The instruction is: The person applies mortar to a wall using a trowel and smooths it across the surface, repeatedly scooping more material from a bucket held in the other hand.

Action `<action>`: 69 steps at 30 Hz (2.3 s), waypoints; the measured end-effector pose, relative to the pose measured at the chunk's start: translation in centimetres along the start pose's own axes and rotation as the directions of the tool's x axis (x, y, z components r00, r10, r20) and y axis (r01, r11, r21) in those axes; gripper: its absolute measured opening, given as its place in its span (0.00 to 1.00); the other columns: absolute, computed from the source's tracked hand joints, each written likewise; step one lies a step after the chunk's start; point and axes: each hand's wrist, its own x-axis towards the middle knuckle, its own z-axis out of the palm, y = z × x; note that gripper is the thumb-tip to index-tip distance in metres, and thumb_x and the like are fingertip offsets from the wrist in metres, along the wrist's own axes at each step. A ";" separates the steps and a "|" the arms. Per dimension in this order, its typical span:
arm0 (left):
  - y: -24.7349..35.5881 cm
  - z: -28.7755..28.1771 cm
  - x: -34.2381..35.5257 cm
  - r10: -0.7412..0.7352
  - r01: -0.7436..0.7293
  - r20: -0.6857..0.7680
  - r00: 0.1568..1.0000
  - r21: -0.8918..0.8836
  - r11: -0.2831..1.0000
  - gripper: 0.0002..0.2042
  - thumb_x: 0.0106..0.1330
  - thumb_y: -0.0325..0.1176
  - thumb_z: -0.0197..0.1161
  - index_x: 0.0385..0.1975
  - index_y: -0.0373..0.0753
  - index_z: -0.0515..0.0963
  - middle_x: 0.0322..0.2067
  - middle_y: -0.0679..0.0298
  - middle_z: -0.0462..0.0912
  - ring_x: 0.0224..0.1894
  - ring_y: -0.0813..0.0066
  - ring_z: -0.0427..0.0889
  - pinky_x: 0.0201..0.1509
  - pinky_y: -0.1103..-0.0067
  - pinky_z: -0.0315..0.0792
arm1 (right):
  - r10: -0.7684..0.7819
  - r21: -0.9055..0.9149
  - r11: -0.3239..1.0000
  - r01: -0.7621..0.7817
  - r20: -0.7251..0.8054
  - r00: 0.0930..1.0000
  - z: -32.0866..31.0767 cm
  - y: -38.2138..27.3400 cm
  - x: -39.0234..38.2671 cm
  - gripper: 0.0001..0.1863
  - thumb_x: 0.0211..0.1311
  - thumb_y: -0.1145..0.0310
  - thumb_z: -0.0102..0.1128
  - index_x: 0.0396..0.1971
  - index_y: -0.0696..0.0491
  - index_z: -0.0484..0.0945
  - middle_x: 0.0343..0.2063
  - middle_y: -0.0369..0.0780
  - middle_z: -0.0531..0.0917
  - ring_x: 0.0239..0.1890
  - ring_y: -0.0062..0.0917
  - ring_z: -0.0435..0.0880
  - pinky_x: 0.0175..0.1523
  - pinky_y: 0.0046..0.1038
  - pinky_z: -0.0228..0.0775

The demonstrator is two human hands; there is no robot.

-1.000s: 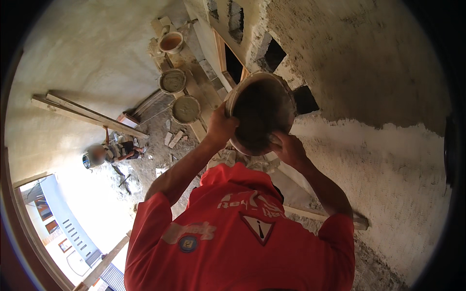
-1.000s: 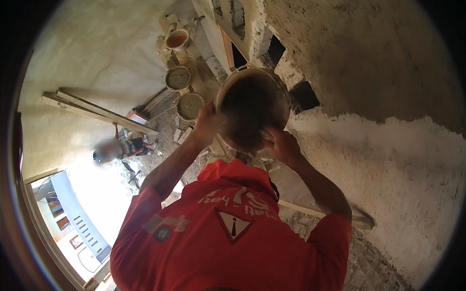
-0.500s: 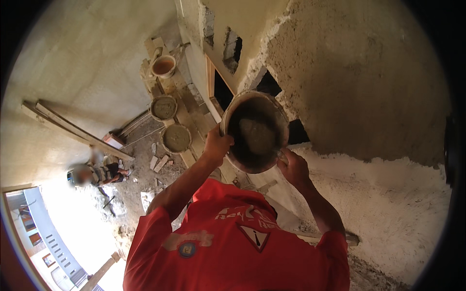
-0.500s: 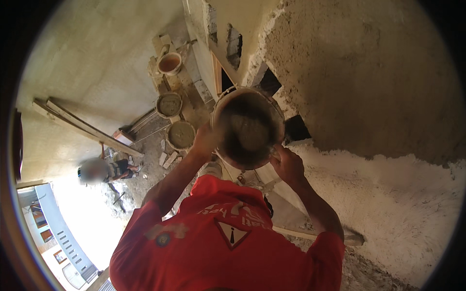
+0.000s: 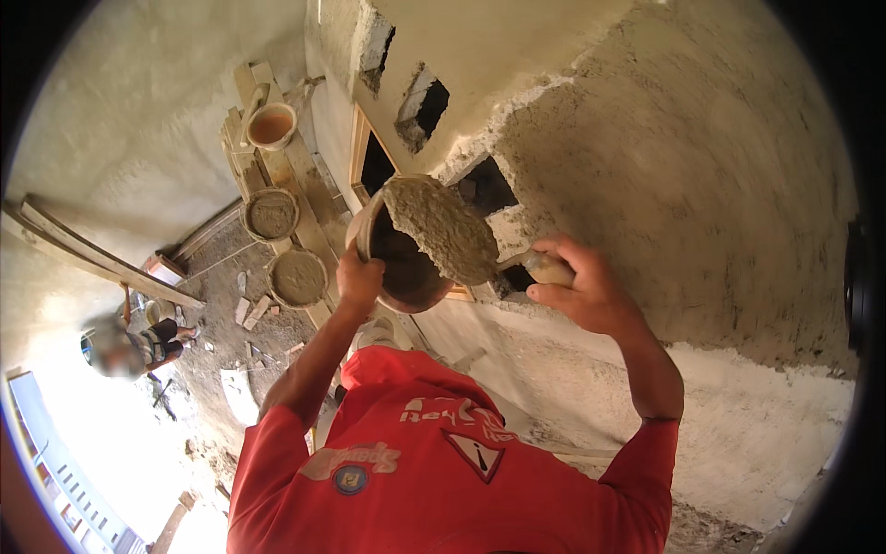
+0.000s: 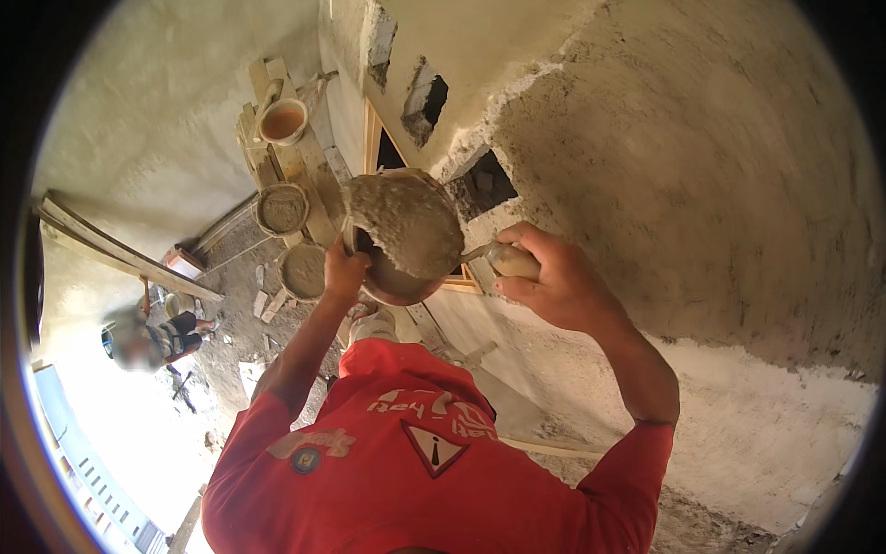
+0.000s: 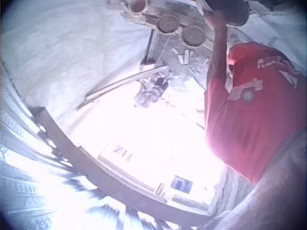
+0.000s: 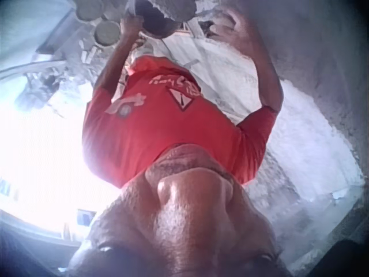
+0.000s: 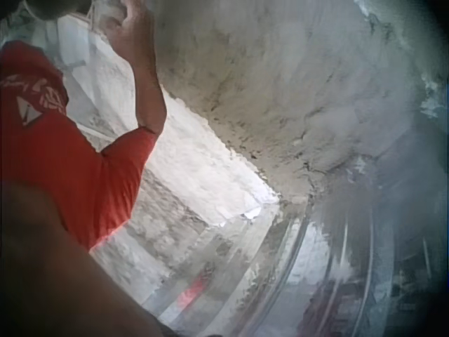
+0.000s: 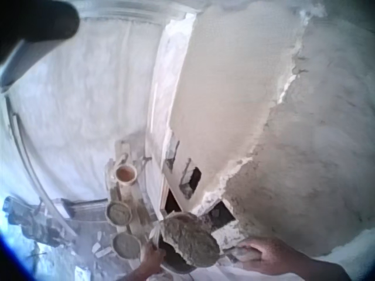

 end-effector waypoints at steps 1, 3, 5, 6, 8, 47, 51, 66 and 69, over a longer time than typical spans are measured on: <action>0.0 -0.8 0.3 -0.020 0.020 -0.018 1.000 0.004 1.000 0.28 0.46 0.29 0.60 0.54 0.38 0.76 0.31 0.48 0.84 0.36 0.52 0.85 0.43 0.65 0.76 | -0.006 0.039 0.999 0.005 0.042 0.999 -0.8 -1.0 0.6 0.23 0.52 0.71 0.67 0.50 0.59 0.74 0.37 0.44 0.84 0.38 0.29 0.84 0.44 0.31 0.74; 0.0 -2.2 0.4 -0.052 0.052 -0.036 0.998 -0.006 0.999 0.29 0.46 0.28 0.59 0.55 0.38 0.75 0.32 0.47 0.84 0.37 0.50 0.85 0.44 0.64 0.76 | 0.021 0.127 0.991 -0.033 0.095 0.995 -1.2 -1.1 2.3 0.24 0.53 0.71 0.67 0.51 0.59 0.75 0.37 0.42 0.84 0.36 0.26 0.83 0.43 0.30 0.74; -1.1 -3.1 0.8 -0.039 0.042 -0.077 0.996 0.034 0.999 0.29 0.46 0.28 0.59 0.56 0.38 0.75 0.33 0.47 0.84 0.38 0.49 0.85 0.46 0.63 0.75 | 0.100 0.213 0.969 -0.121 0.110 0.989 -1.0 -0.3 3.9 0.24 0.53 0.71 0.67 0.52 0.59 0.76 0.36 0.40 0.85 0.34 0.24 0.82 0.42 0.29 0.75; -1.6 -3.4 1.1 -0.029 0.034 -0.095 0.995 0.054 0.998 0.29 0.46 0.28 0.59 0.56 0.38 0.74 0.33 0.46 0.84 0.39 0.49 0.84 0.46 0.63 0.75 | 0.261 0.311 0.900 -0.304 0.173 0.950 -0.9 2.3 5.2 0.23 0.54 0.71 0.67 0.52 0.58 0.76 0.36 0.40 0.85 0.34 0.24 0.82 0.42 0.29 0.75; -2.5 -3.6 1.9 -0.054 0.059 -0.093 0.994 0.062 0.996 0.30 0.46 0.28 0.58 0.56 0.37 0.74 0.35 0.46 0.84 0.41 0.49 0.84 0.48 0.62 0.74 | 0.470 0.250 0.846 -0.471 0.066 0.880 -2.0 5.9 8.4 0.23 0.56 0.69 0.66 0.53 0.56 0.77 0.36 0.41 0.84 0.34 0.24 0.81 0.42 0.30 0.76; 8.5 0.0 2.0 0.049 -0.170 0.303 0.952 0.387 0.906 0.33 0.50 0.31 0.60 0.62 0.51 0.70 0.38 0.47 0.84 0.45 0.48 0.83 0.52 0.61 0.74 | 0.146 -0.097 0.984 -0.148 -0.025 0.989 20.7 16.7 8.1 0.20 0.52 0.63 0.66 0.47 0.48 0.77 0.34 0.50 0.84 0.40 0.47 0.83 0.43 0.46 0.76; 6.4 -0.5 2.6 0.012 -0.062 0.269 0.963 0.177 0.982 0.31 0.48 0.29 0.60 0.59 0.43 0.73 0.36 0.46 0.84 0.42 0.52 0.85 0.50 0.64 0.75 | -0.027 0.022 0.999 0.032 -0.183 0.983 21.1 17.2 5.8 0.20 0.53 0.63 0.66 0.48 0.50 0.77 0.34 0.50 0.84 0.39 0.47 0.83 0.42 0.44 0.76; 7.2 0.6 0.7 0.054 -0.032 0.252 0.966 -0.090 0.995 0.26 0.51 0.20 0.57 0.55 0.31 0.74 0.33 0.63 0.82 0.29 0.77 0.78 0.33 0.80 0.72 | 0.087 -0.171 0.978 -0.123 -0.205 0.975 15.1 16.7 3.8 0.22 0.53 0.63 0.64 0.49 0.53 0.76 0.32 0.51 0.83 0.37 0.48 0.83 0.40 0.46 0.75; 6.1 0.3 1.8 0.069 -0.034 0.233 0.970 -0.152 0.988 0.26 0.49 0.20 0.57 0.54 0.31 0.74 0.33 0.61 0.82 0.32 0.74 0.77 0.37 0.78 0.72 | 0.054 -0.092 0.993 -0.076 -0.224 0.973 12.2 14.3 4.0 0.22 0.52 0.65 0.65 0.49 0.52 0.76 0.32 0.51 0.83 0.37 0.49 0.83 0.41 0.45 0.75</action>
